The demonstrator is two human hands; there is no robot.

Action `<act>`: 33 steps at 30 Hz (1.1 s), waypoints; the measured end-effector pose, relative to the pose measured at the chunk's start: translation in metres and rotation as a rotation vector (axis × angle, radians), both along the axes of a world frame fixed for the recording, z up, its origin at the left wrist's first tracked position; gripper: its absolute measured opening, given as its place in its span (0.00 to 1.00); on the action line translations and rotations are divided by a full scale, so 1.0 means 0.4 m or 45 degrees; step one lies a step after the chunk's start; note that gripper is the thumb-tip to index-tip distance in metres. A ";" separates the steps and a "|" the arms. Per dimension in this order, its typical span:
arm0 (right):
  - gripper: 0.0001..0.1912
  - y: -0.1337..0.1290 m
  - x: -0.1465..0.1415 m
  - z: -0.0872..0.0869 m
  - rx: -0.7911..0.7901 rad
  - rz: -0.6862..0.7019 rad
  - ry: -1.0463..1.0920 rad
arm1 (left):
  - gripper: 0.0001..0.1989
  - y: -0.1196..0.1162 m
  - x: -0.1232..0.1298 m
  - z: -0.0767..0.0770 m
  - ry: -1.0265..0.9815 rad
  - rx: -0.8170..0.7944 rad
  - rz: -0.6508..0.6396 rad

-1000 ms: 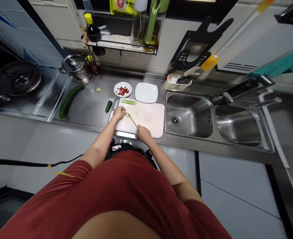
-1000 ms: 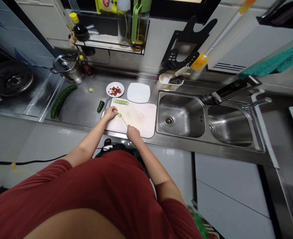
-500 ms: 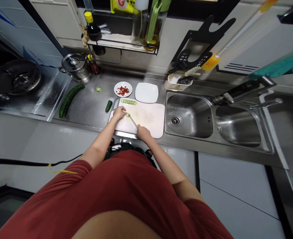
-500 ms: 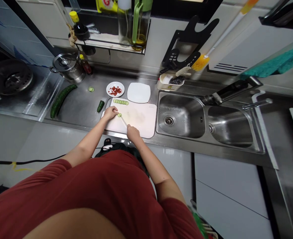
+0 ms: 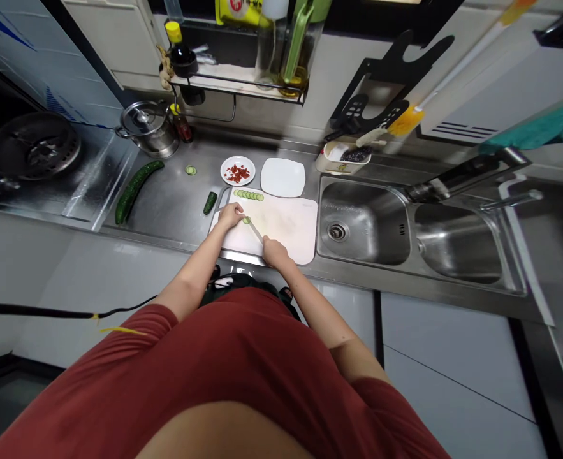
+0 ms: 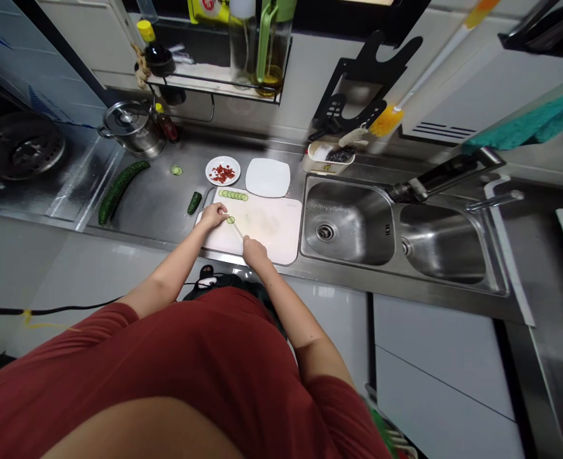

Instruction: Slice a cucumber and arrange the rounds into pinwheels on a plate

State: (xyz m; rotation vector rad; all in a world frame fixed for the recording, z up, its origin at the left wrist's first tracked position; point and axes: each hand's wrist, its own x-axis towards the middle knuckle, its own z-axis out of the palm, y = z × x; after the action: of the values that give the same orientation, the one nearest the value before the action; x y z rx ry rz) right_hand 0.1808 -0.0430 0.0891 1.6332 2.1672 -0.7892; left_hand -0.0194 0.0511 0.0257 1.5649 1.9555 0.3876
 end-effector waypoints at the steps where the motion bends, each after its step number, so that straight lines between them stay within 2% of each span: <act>1: 0.14 -0.002 0.002 0.000 -0.003 -0.002 0.002 | 0.10 0.000 0.000 0.000 -0.003 -0.005 0.002; 11: 0.14 -0.034 0.033 -0.009 -0.021 0.010 -0.017 | 0.10 0.001 -0.002 -0.003 -0.027 -0.007 0.008; 26: 0.14 0.006 -0.002 -0.001 -0.004 -0.005 0.017 | 0.10 0.003 -0.001 -0.010 -0.015 0.007 0.008; 33: 0.14 0.002 0.002 0.006 -0.015 0.017 -0.001 | 0.10 -0.004 0.004 0.007 -0.001 -0.018 0.008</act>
State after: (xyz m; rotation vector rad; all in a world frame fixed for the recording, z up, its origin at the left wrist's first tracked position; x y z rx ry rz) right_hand 0.1815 -0.0422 0.0914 1.6110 2.1667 -0.7955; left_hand -0.0176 0.0496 0.0285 1.5502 1.9586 0.3759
